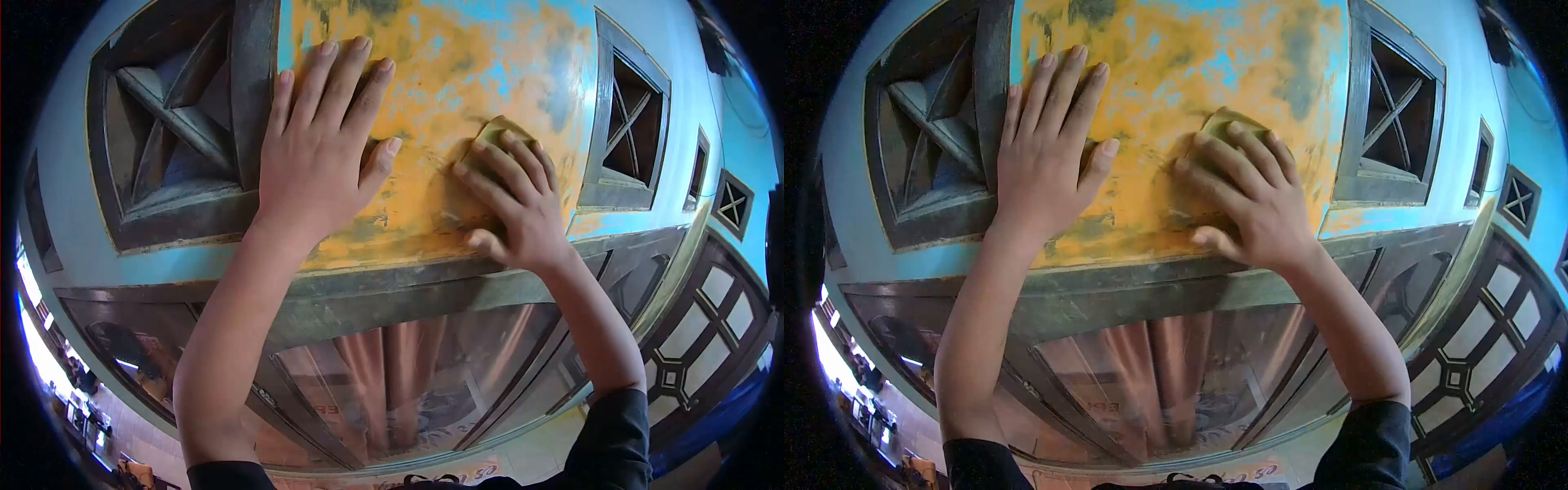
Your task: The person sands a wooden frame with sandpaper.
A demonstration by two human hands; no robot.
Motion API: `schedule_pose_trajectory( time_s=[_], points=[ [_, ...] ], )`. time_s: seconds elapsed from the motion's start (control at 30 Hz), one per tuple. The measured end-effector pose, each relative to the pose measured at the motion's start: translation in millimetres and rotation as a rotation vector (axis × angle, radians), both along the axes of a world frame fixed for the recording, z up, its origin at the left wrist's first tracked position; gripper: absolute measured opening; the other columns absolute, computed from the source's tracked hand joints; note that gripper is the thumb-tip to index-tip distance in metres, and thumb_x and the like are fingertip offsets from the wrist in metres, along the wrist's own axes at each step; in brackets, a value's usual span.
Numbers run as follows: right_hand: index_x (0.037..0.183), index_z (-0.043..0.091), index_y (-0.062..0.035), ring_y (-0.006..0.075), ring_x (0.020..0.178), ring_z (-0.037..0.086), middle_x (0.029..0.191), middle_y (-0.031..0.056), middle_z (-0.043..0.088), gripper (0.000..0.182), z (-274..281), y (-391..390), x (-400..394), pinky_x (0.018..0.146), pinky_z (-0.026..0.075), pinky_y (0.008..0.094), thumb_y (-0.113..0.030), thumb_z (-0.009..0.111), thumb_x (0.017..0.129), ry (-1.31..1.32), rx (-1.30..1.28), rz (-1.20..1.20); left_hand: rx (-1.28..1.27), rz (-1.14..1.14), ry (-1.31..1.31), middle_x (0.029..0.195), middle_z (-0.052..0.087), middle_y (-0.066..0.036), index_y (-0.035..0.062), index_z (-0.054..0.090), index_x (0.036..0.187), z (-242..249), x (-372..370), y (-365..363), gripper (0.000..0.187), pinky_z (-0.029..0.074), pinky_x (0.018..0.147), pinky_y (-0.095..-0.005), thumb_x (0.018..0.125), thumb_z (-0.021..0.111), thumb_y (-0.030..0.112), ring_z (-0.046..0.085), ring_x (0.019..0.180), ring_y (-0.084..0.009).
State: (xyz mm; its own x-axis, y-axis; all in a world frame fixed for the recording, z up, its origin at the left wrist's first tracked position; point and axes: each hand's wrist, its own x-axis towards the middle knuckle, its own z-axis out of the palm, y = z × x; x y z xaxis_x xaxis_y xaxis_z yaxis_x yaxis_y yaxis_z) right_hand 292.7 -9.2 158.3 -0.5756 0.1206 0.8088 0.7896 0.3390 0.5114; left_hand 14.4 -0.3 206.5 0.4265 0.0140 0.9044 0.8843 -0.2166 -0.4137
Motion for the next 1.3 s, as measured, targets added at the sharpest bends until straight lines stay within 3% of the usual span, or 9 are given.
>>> schedule_pose_trajectory(
  time_s=[0.2, 0.33, 0.53, 0.63, 0.77, 0.93, 1.07, 1.2, 1.3],
  points=[
    [0.137, 0.062, -0.0306, 0.0313, 0.141, 0.044, 0.15, 0.0048, 0.051, 0.067, -29, 3, -13, 0.119, 0.028, 0.056, -0.076, 0.041, 0.093, -0.425, -0.013, 0.05, -0.003, 0.007, -0.008, 0.165, 0.029, -0.009, 0.0151, 0.036, 0.157, 0, 0, -1, 0.066, 0.016, 0.124, -0.055, 0.098, 0.051, 0.041, 0.022, 0.154, -0.0316],
    [0.138, 0.061, -0.0279, 0.0345, 0.142, 0.041, 0.15, 0.0079, 0.05, 0.066, 48, 11, 8, 0.12, 0.026, 0.0559, -0.073, 0.042, 0.095, 0.158, 0.158, 0.056, -0.008, 0.021, -0.01, 0.165, 0.028, -0.009, 0.0148, 0.036, 0.157, 0, 1, -1, 0.066, 0.016, 0.124, -0.0549, 0.098, 0.051, 0.04, 0.023, 0.153, -0.032],
    [0.142, 0.056, -0.02, 0.0364, 0.142, 0.041, 0.151, 0.009, 0.05, 0.071, 27, 2, -23, 0.12, 0.025, 0.0543, -0.071, 0.047, 0.093, -0.264, 0.055, 0.038, -0.013, 0.028, -0.014, 0.165, 0.028, -0.01, 0.0144, 0.036, 0.157, 0, 2, -3, 0.067, 0.015, 0.124, -0.0549, 0.097, 0.052, 0.039, 0.023, 0.153, -0.0323],
    [0.14, 0.056, -0.0198, 0.0351, 0.142, 0.042, 0.151, 0.0073, 0.05, 0.071, 64, 13, 0, 0.121, 0.025, 0.0538, -0.072, 0.044, 0.094, 0.125, 0.192, 0.106, -0.024, 0.035, -0.017, 0.165, 0.028, -0.01, 0.0142, 0.036, 0.157, -1, 2, -4, 0.068, 0.015, 0.123, -0.0554, 0.096, 0.053, 0.039, 0.022, 0.153, -0.0326],
    [0.14, 0.057, -0.0188, 0.0369, 0.141, 0.042, 0.149, 0.0086, 0.051, 0.071, 32, 1, -24, 0.119, 0.027, 0.0542, -0.071, 0.049, 0.091, -0.173, 0.037, 0.069, -0.025, 0.018, -0.021, 0.165, 0.027, -0.01, 0.0142, 0.035, 0.157, 0, 2, -4, 0.069, 0.015, 0.123, -0.056, 0.096, 0.054, 0.038, 0.022, 0.154, -0.0329],
    [0.147, 0.052, -0.0223, 0.0373, 0.139, 0.044, 0.151, 0.0088, 0.049, 0.071, 68, 8, -9, 0.12, 0.028, 0.0524, -0.067, 0.051, 0.092, 0.07, 0.184, 0.023, -0.01, 0.023, -0.041, 0.164, 0.031, -0.006, 0.0174, 0.039, 0.156, -1, 4, -4, 0.065, 0.015, 0.124, -0.054, 0.097, 0.053, 0.041, 0.023, 0.153, -0.0281],
    [0.147, 0.052, -0.0272, 0.032, 0.143, 0.041, 0.152, 0.0064, 0.048, 0.07, 28, 2, -40, 0.119, 0.029, 0.0535, -0.07, 0.047, 0.092, -0.22, 0.029, 0.056, 0.005, 0.047, -0.046, 0.164, 0.032, -0.006, 0.017, 0.039, 0.156, -1, 3, -3, 0.065, 0.015, 0.124, -0.0547, 0.095, 0.052, 0.036, 0.024, 0.153, -0.0278],
    [0.144, 0.057, -0.0276, 0.0355, 0.14, 0.043, 0.151, 0.0128, 0.047, 0.063, 65, 6, -21, 0.117, 0.031, 0.0541, -0.06, 0.056, 0.09, 0.107, 0.123, 0.031, -0.006, 0.015, -0.046, 0.164, 0.031, -0.007, 0.0142, 0.038, 0.156, -2, 2, -3, 0.066, 0.013, 0.124, -0.0552, 0.094, 0.051, 0.034, 0.024, 0.153, -0.0268],
    [0.145, 0.055, -0.0276, 0.0348, 0.141, 0.042, 0.15, 0.0095, 0.048, 0.063, 46, 4, -41, 0.118, 0.03, 0.0539, -0.06, 0.056, 0.091, -0.028, 0.124, 0.07, -0.01, 0.024, -0.076, 0.164, 0.03, -0.007, 0.0114, 0.037, 0.156, -4, 1, -2, 0.067, 0.013, 0.124, -0.0557, 0.095, 0.05, 0.034, 0.023, 0.154, -0.026]
  ],
)
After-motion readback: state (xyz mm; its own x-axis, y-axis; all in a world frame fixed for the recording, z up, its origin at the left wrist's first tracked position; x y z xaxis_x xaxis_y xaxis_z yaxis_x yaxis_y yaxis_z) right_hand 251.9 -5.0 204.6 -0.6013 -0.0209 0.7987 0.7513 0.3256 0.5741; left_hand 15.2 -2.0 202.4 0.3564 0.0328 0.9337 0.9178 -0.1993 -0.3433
